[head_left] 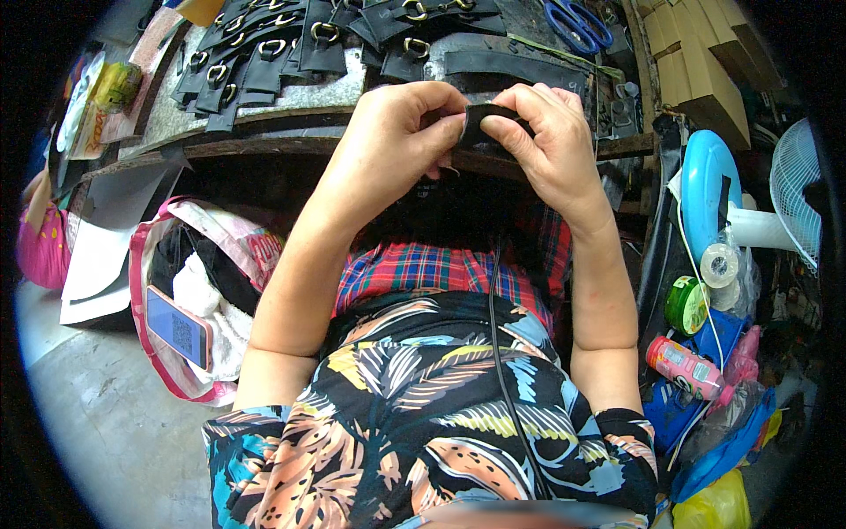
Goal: The person cuts short black leather straps with scissors, then attaches brass D-rings to each strap by hand. They repeatedly pick up a strap, thread a D-ring through a pre-punched hole, and place the finished strap on the workbench.
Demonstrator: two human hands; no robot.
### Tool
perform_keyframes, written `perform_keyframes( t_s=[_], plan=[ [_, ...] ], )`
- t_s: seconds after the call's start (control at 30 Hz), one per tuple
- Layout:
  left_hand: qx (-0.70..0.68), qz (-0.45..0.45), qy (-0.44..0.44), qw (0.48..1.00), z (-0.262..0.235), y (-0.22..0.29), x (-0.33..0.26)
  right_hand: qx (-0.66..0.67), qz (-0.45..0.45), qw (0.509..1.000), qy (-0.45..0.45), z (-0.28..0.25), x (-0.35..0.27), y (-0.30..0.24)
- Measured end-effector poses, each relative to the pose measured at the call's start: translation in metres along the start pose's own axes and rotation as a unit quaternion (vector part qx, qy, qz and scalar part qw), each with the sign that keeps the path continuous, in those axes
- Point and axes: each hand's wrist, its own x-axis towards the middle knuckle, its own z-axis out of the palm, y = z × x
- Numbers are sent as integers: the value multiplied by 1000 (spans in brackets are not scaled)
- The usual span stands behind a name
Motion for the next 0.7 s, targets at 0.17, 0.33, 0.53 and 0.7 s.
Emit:
perform_keyframes(
  t_s=[0.17,0.33,0.53,0.7],
  plan=[
    [213,124,83,966,-1,-1,-1,-35,-18,995,93,-6,-7,-6],
    [336,132,113,926,-5,-2,-2,-57,-7,997,45,-6,-13,-3],
    [327,170,190,910,-5,0,-6,-63,-1,997,39,-6,-14,-4],
    [315,204,201,905,4,-3,-15,-75,4,997,27,-6,-13,-7]
  ],
)
